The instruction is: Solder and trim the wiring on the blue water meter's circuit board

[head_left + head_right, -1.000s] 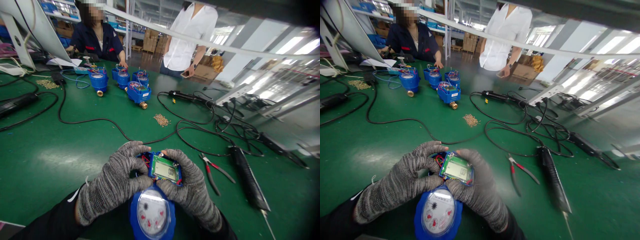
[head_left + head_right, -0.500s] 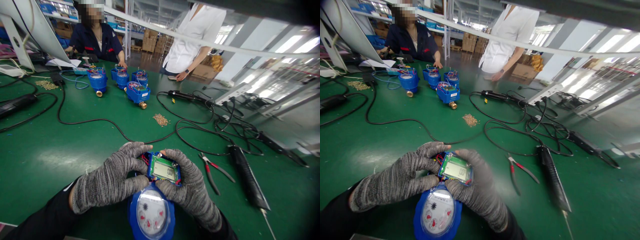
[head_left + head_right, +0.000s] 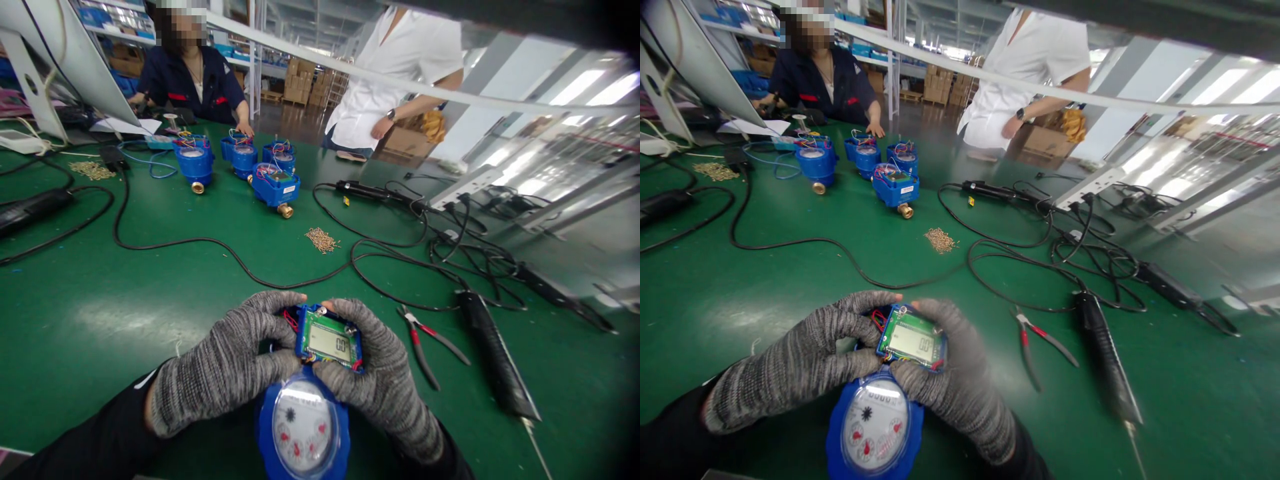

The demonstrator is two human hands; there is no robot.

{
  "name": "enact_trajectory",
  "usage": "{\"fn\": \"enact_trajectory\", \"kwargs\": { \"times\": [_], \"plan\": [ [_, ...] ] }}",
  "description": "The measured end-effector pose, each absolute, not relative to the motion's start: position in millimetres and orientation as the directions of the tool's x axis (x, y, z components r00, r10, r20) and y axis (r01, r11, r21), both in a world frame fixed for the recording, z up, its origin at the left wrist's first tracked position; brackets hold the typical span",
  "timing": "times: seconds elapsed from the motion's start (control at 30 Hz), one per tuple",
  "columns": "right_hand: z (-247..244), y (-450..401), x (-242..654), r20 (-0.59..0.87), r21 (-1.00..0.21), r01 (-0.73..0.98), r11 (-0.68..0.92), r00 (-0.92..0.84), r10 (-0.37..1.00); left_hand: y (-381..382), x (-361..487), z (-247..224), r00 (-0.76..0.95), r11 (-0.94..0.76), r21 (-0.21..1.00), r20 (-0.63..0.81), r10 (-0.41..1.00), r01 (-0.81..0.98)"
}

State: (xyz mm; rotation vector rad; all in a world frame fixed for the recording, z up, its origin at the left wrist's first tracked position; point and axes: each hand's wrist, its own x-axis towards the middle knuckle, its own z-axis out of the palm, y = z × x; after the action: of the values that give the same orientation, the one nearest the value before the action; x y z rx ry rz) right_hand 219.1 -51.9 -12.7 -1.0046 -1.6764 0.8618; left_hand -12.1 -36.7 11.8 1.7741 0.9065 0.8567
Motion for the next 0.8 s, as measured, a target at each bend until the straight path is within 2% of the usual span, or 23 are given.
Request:
{"fn": "enact_trajectory", "kwargs": {
  "times": [0.23,0.57,0.8],
  "plan": [
    [-7.2,-51.4,218.4,0.392,-0.865,0.245,0.437,-0.214,0.895,-30.8,-4.1,17.3,0.415,-0.305,0.936,0.21,0.885,0.175],
    [-2.2,-51.0,218.1,0.443,-0.711,0.493,0.501,-0.239,0.864,-34.6,3.2,10.0,0.23,-0.227,0.955,0.182,0.956,0.188],
    [-4.5,-52.0,221.0,0.465,-0.665,0.531,0.525,-0.256,0.848,-33.9,-17.5,4.9,0.42,-0.134,0.987,0.086,0.903,0.086]
  ]
}}
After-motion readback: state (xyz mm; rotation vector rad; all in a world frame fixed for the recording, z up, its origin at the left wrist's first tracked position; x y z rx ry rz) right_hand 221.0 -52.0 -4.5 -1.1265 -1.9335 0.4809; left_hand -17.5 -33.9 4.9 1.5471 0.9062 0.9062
